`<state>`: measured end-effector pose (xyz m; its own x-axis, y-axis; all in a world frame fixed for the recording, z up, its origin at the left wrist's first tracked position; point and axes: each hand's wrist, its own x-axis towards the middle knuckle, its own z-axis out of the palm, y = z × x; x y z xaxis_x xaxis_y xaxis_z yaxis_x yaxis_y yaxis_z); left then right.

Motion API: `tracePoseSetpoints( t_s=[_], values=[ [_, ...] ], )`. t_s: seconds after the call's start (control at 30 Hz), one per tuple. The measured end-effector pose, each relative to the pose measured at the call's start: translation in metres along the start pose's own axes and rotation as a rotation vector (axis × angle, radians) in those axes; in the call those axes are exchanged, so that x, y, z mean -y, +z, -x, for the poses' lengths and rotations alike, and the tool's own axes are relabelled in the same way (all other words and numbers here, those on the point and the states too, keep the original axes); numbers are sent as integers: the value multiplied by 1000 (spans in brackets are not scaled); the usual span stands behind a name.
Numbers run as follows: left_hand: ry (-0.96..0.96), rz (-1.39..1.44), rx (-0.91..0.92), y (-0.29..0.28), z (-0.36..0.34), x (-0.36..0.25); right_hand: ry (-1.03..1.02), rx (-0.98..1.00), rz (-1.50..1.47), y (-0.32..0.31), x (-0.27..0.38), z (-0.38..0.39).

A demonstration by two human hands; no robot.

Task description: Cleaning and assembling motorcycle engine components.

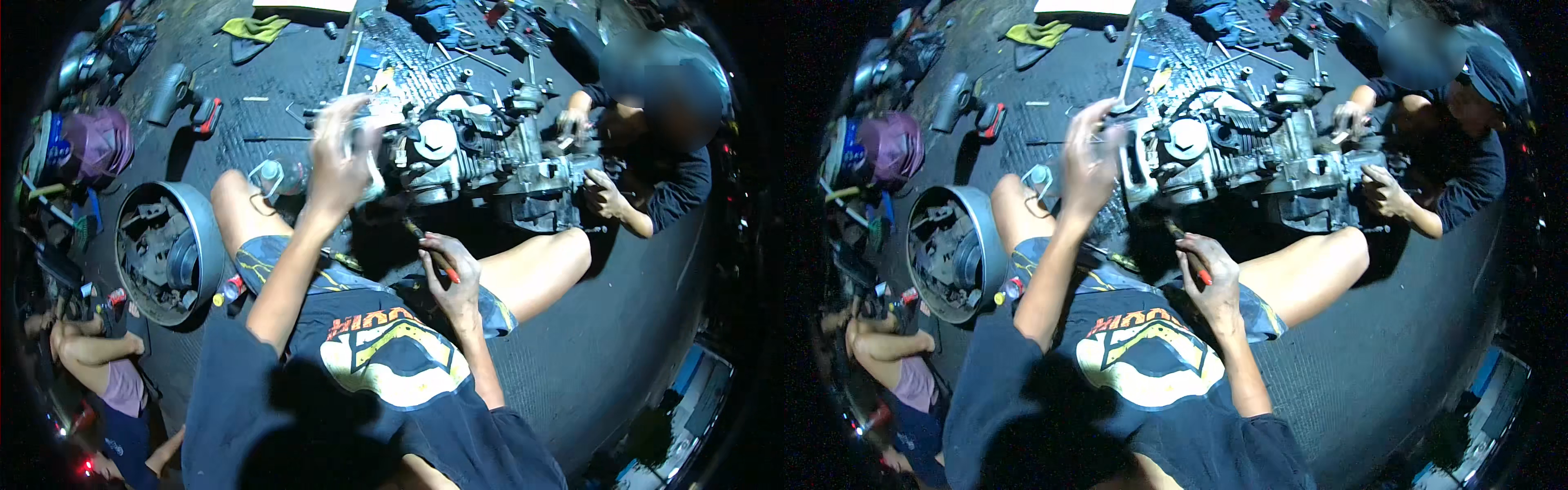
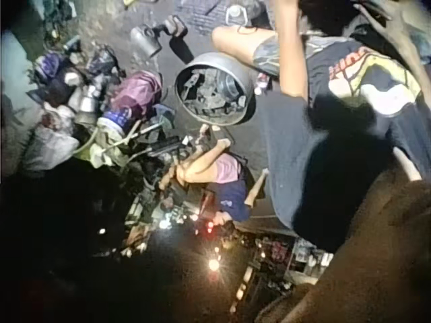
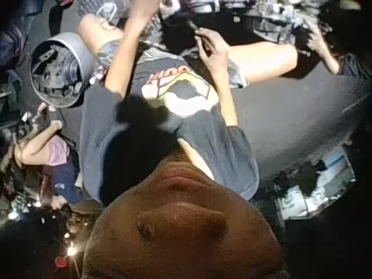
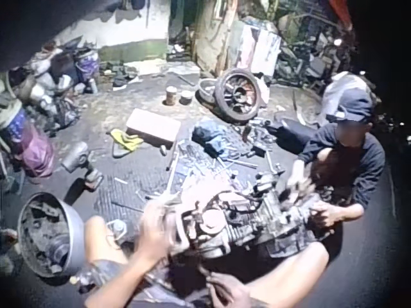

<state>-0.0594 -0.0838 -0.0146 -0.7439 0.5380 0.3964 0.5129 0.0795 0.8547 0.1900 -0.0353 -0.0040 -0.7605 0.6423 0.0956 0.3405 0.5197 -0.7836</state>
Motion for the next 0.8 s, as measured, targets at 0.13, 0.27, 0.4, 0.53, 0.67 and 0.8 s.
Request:
tracePoseSetpoints(
  t_s=[0.13,0.27,0.4,0.53,0.67,0.8],
  values=[
    [-128,-476,-314,-71,64,28,-127,61,-24,-13,4,-10],
    [-323,-253,-407,-40,132,67,-203,-9,-11,-44,8,-16],
    [-716,-25,-497,-16,151,162,-199,-117,-40,-75,12,-24],
    [-889,-53,-539,3,144,229,-127,-390,-96,-99,-15,-28],
    [-857,-235,-519,-21,138,235,-241,-377,-58,-114,-5,-68],
    [-677,-376,-412,-4,142,264,-538,-322,76,-99,-25,-125]
  ],
)
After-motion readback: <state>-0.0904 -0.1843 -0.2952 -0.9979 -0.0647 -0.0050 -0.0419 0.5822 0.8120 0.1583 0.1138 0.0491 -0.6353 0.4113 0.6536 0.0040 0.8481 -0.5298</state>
